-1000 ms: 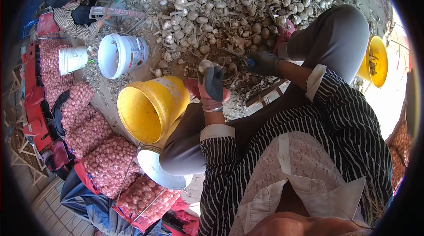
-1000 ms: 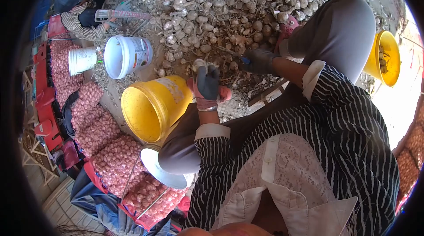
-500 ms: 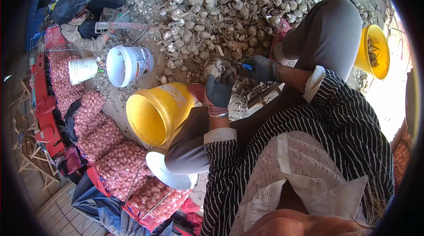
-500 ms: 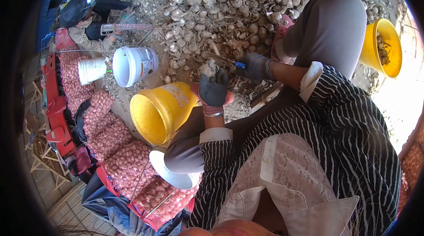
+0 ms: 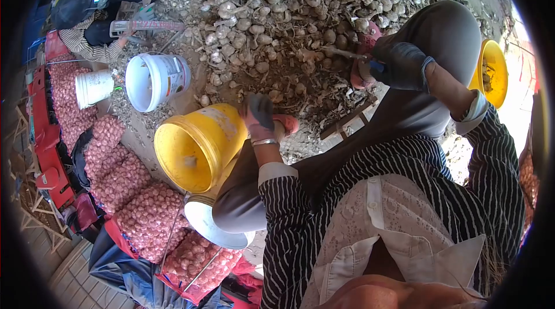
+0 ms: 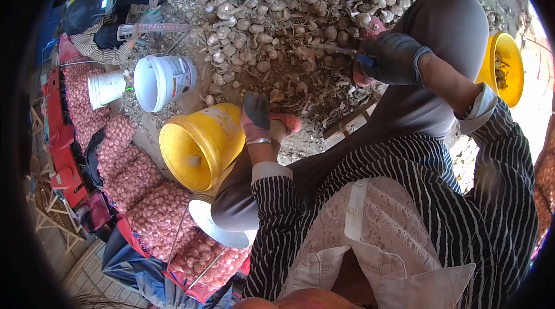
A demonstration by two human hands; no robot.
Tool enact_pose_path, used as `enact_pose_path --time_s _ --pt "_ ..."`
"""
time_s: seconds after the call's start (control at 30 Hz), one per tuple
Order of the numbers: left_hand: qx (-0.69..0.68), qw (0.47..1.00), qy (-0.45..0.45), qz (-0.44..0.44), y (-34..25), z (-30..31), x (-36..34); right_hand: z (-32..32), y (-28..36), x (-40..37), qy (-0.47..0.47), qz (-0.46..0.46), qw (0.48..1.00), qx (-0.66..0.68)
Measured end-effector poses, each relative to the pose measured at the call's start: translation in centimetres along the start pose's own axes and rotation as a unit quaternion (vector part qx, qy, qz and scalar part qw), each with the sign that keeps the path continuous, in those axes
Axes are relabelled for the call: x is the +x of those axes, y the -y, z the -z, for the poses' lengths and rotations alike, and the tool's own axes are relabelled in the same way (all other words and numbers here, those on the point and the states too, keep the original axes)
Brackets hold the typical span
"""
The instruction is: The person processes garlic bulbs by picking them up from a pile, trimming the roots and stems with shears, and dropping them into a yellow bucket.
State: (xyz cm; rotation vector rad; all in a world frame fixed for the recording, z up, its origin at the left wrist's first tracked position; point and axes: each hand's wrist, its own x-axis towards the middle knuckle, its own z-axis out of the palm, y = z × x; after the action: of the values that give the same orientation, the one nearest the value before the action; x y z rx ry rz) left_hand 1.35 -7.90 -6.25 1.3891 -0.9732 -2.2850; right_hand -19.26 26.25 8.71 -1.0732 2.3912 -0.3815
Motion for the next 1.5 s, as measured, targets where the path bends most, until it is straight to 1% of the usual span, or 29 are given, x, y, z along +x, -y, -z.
enact_pose_path --time_s 0.03,0.07,0.1,0.13,0.2,0.27,0.33,0.43,0.57,0.6,0.63,0.67,0.7,0.73,0.77,0.8,0.83,0.87,0.9,0.93,0.97,1.03,1.17,1.23,1.27,1.33,1.37,1.47,1.5 --pt "0.078 0.996 -0.031 0.042 2.1 -0.7 1.0 -1.2 -0.4 0.2 -0.029 0.028 0.998 0.051" --pt "0.317 0.947 0.024 -0.051 3.8 -1.3 1.7 -2.5 -0.7 0.5 -0.026 0.027 0.998 0.048" --pt "0.535 0.83 0.078 -0.14 5.0 -2.1 2.0 -3.5 -1.0 0.8 -0.013 -0.005 1.0 -0.008" --pt "0.534 0.83 0.08 -0.137 6.2 -3.1 2.4 -4.0 -1.3 1.1 -0.001 -0.039 0.997 -0.065" --pt "0.804 0.578 0.055 -0.129 7.1 -5.8 2.6 -2.6 0.3 1.7 0.046 -0.064 0.993 -0.083" --pt "0.829 0.55 0.08 -0.064 7.2 -7.7 3.4 -2.3 0.4 2.0 0.096 -0.092 0.986 -0.103" --pt "0.882 0.46 0.097 -0.012 7.3 -8.6 4.3 -3.0 0.0 2.3 0.124 -0.08 0.987 -0.062" --pt "0.904 0.418 0.084 -0.026 8.1 -7.8 6.2 -3.0 0.0 2.6 0.09 -0.065 0.994 -0.02" --pt "0.874 0.48 0.064 -0.033 9.5 -4.3 10.0 -2.4 0.4 2.5 0.048 -0.06 0.996 0.048" --pt "0.632 0.77 0.079 0.04 11.6 -0.7 13.3 -2.4 0.4 2.7 0.027 -0.046 0.995 0.089" --pt "0.297 0.946 0.082 0.104 12.3 1.3 15.0 -2.6 0.4 2.9 0.006 -0.031 0.991 0.13" --pt "0.3 0.945 0.08 0.1 9.3 -0.6 12.3 -3.0 0.4 3.1 0.003 -0.028 0.991 0.133" --pt "0.549 0.813 0.147 -0.126 6.1 -2.5 8.8 -3.7 0.3 3.4 -0.028 -0.018 0.983 0.181" --pt "0.724 0.572 0.194 -0.333 3.9 -4.1 6.1 -4.5 0.3 3.7 -0.058 -0.008 0.972 0.227" --pt "0.726 0.57 0.191 -0.335 3.9 -4.0 6.1 -5.5 0.5 4.0 -0.06 -0.004 0.972 0.229" --pt "0.49 0.852 0.102 -0.153 4.2 -4.2 6.3 -6.5 1.1 4.6 -0.07 -0.01 0.966 0.249" --pt "0.165 0.985 -0.003 0.054 4.7 -3.7 6.9 -7.0 1.8 4.9 -0.079 -0.018 0.96 0.269" --pt "0.166 0.985 -0.006 0.051 5.3 -2.1 7.9 -6.9 3.0 5.3 -0.079 -0.014 0.959 0.272" --pt "0.317 0.941 -0.052 -0.102 5.8 0.2 9.4 -6.6 4.4 5.8 -0.032 -0.044 0.932 0.358" --pt "0.452 0.851 -0.098 -0.249 6.0 2.2 10.6 -6.4 5.3 6.0 0.018 -0.074 0.896 0.438" --pt "0.451 0.85 -0.102 -0.252 4.9 2.3 9.8 -7.3 5.7 6.3 -0.008 -0.052 0.897 0.438" --pt "0.548 0.787 -0.204 -0.198 2.9 3.2 8.1 -8.2 5.9 6.2 0.009 -0.058 0.886 0.459" --pt "0.635 0.725 -0.161 -0.211 2.6 5.5 7.2 -10.5 5.1 5.9 0.026 -0.096 0.855 0.509" --pt "0.774 0.595 -0.066 -0.205 3.6 3.9 6.3 -11.3 4.6 6.1 0.032 -0.111 0.845 0.522" --pt "0.773 0.598 -0.063 -0.202 4.0 2.4 5.6 -11.4 4.4 6.3 0.039 -0.123 0.836 0.533" --pt "0.885 0.456 0.018 -0.094 4.8 -0.7 4.6 -11.0 4.7 6.7 0.013 -0.121 0.861 0.494" --pt "0.899 0.434 0.012 -0.058 5.6 -0.8 5.2 -10.9 4.8 6.8 -0.013 -0.113 0.882 0.457" --pt "0.887 0.457 -0.071 0.006 10.0 3.9 10.9 -12.5 4.2 7.3 -0.03 -0.107 0.895 0.433" --pt "0.887 0.456 -0.067 0.007 8.8 2.6 9.9 -12.5 4.3 7.3 -0.03 -0.111 0.894 0.432"
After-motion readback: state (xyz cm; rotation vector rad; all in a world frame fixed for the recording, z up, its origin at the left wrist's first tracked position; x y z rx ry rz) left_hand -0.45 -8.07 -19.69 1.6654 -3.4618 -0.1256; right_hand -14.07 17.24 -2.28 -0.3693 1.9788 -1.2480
